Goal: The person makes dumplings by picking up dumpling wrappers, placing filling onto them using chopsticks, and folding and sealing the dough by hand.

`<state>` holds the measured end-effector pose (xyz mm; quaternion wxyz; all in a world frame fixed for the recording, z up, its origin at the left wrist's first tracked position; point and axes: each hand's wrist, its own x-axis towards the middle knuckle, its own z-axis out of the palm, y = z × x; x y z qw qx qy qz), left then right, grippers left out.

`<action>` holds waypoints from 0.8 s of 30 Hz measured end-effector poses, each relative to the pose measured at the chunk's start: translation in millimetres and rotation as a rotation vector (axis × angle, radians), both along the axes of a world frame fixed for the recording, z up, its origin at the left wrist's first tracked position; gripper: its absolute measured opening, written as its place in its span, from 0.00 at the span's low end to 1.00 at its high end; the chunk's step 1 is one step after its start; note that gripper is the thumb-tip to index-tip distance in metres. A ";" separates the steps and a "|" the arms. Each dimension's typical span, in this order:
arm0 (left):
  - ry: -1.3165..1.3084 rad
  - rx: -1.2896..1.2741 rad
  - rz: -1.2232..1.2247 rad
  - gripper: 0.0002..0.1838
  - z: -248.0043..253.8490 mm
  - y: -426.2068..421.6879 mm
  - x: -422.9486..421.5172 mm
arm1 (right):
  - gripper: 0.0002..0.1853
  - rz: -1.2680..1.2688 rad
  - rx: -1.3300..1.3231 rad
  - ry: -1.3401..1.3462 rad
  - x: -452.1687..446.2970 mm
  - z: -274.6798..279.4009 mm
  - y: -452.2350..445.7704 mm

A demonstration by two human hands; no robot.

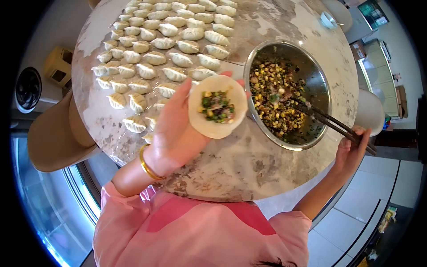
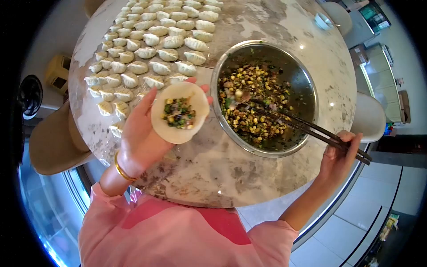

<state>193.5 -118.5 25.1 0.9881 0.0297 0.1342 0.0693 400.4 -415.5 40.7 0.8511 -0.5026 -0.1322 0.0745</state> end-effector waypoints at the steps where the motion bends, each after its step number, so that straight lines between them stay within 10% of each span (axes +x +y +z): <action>1: -0.020 0.003 -0.011 0.31 -0.1 -2.1 0.4 | 0.21 0.029 -0.003 -0.064 -8.4 8.1 9.2; 10: -0.124 -0.055 -0.065 0.32 -1.8 -14.6 -2.5 | 0.27 0.320 -0.406 -0.884 -58.8 52.6 45.1; 24: -0.184 0.002 -0.054 0.31 -1.1 -13.9 -9.7 | 0.26 0.060 -0.313 -0.633 -61.3 38.8 36.6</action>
